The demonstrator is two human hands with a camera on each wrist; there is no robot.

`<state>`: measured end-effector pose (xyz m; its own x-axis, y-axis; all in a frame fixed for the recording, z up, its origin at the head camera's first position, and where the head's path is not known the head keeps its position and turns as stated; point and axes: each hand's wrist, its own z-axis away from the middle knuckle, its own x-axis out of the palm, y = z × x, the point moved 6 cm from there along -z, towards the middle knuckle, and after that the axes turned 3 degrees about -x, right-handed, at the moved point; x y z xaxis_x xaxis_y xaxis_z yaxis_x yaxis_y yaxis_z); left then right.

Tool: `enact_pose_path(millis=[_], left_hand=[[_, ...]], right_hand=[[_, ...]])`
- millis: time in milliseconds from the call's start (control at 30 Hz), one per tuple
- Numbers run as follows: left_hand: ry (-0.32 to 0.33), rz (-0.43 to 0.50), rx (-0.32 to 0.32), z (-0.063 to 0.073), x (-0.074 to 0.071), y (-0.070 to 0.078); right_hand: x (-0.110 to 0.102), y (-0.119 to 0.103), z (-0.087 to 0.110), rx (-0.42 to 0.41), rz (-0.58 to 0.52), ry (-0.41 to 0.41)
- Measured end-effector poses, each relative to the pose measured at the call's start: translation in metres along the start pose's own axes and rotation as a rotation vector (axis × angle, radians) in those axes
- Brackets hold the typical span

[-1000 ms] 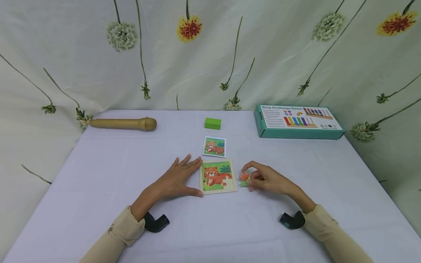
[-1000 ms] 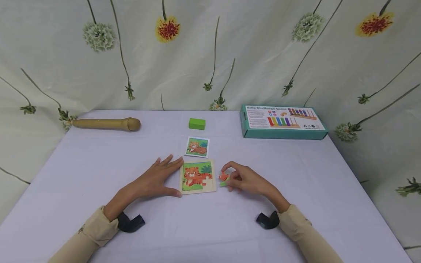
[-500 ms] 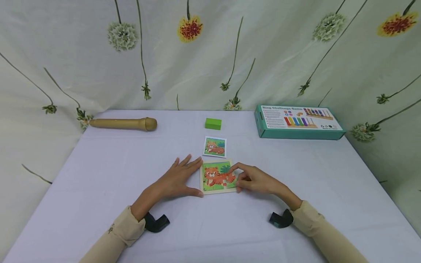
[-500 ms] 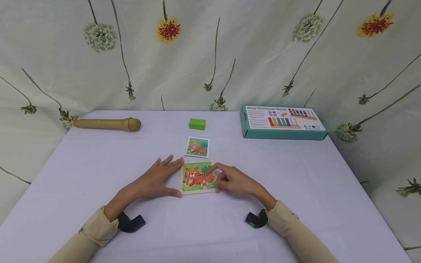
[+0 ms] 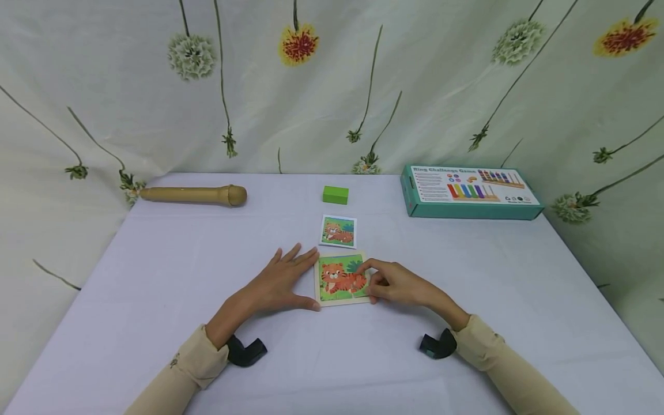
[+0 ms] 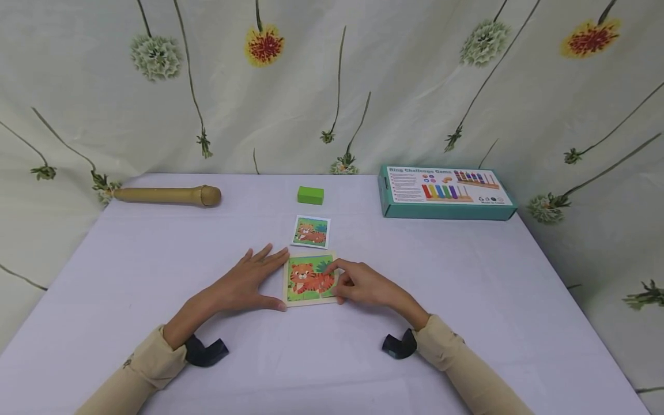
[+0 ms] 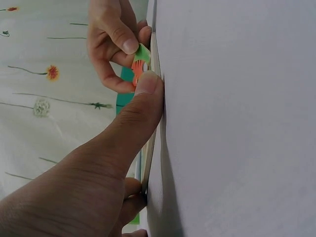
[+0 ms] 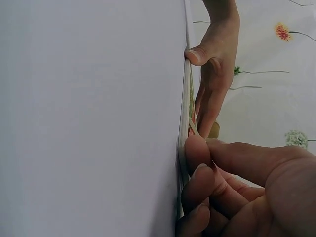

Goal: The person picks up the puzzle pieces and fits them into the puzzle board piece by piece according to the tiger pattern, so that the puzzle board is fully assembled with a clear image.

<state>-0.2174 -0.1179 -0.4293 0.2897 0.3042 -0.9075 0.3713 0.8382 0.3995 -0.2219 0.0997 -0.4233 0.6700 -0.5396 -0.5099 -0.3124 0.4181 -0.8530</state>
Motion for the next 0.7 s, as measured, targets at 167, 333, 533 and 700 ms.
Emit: enact_pose_path(millis=[167, 333, 533, 700], left_hand=[[0.0, 0.002, 0.002, 0.0007, -0.0006, 0.0003], [0.002, 0.006, 0.0, 0.0009, -0.001, 0.0008], [0.004, 0.008, 0.007, 0.0014, -0.0018, 0.0014], [0.005, 0.014, 0.013, 0.0016, -0.0018, 0.0008]], right_hand=[[0.0014, -0.0023, -0.0016, 0.018, 0.006, 0.002], [0.001, -0.0041, -0.001, 0.028, 0.009, 0.007], [0.0007, -0.005, -0.0016, 0.015, 0.019, 0.009], [-0.0003, -0.0056, -0.002, -0.006, 0.065, 0.023]])
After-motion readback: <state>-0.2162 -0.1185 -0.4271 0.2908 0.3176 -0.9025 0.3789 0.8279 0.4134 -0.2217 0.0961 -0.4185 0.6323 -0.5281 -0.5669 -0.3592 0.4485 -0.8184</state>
